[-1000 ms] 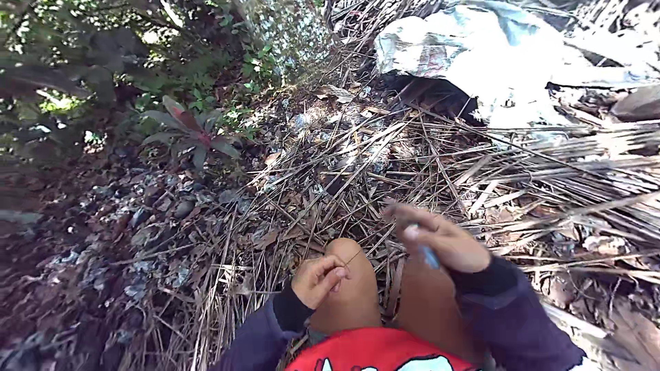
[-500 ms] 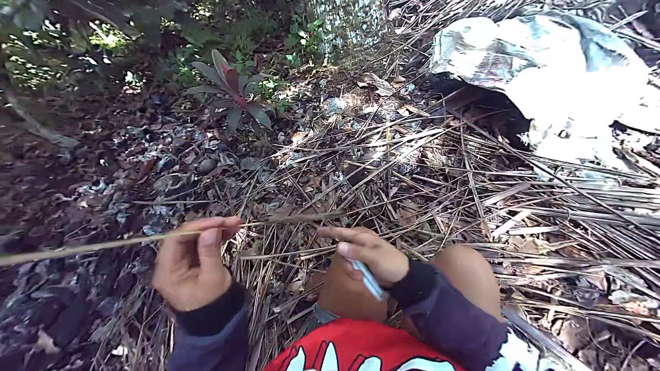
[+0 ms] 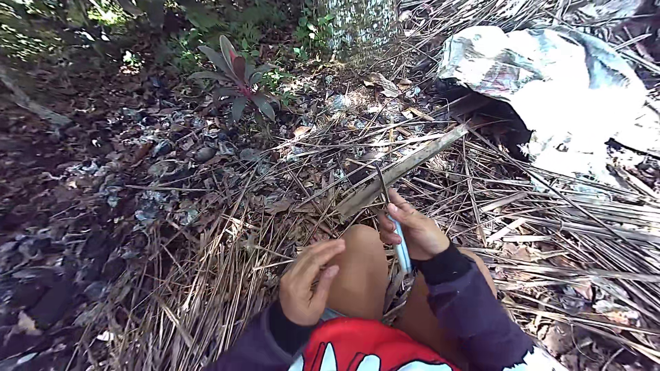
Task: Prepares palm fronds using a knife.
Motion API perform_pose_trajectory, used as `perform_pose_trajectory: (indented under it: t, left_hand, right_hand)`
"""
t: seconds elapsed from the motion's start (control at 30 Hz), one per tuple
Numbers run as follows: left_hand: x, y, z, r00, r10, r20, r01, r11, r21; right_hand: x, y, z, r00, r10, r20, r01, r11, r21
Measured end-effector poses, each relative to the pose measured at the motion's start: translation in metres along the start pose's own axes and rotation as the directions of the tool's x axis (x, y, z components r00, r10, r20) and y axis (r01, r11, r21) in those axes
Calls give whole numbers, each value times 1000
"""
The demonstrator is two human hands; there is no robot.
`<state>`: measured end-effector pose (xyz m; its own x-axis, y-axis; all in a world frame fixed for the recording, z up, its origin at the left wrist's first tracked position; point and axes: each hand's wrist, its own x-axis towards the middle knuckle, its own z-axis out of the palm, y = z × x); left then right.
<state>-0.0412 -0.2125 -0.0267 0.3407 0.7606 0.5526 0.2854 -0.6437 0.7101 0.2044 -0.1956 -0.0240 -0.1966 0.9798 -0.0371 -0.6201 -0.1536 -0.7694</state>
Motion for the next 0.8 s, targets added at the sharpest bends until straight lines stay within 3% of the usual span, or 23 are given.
perform_pose_trajectory:
  t: [0.03,0.07,0.1,0.17,0.23,0.33,0.43,0.5,0.6,0.7,0.8]
  left_hand:
    - [11,-6,-4,992,128,-1,-125,973,195]
    - [22,-14,-7,988,152,36,-156,940,304]
    - [31,-20,-8,992,91,86,-114,939,324]
    - [39,-25,-1,976,-134,172,109,983,146]
    - [42,-17,9,912,-316,261,354,928,-113]
    - [52,-6,17,740,-420,526,653,637,-409]
    - [57,-3,24,571,-398,719,816,373,-442]
    - [58,-5,28,506,-382,773,862,258,-437]
    - [55,-14,31,446,-397,802,895,224,-387]
    - [41,-27,26,376,-433,819,926,209,-315]
    - [37,-31,23,332,-463,822,942,205,-265]
  right_hand:
    - [-4,-5,-3,1000,-6,4,6,1000,-23]
    - [-8,-10,-6,1000,-21,10,22,999,-47]
    - [-11,-16,-9,999,-51,12,51,996,-72]
    - [-17,-28,-12,990,-139,-19,136,982,-131]
    - [-25,-29,-10,977,-211,-44,193,948,-252]
    - [-37,-15,4,992,-123,29,119,832,-542]
    - [-35,-9,5,991,-130,18,107,729,-676]
    - [-33,-15,-8,981,-194,-8,126,664,-737]
    - [-33,-33,-31,939,-321,-126,68,530,-845]
    - [-37,-82,-85,818,-477,-322,-104,428,-898]
    - [-44,-119,-127,774,-441,-455,-302,375,-877]
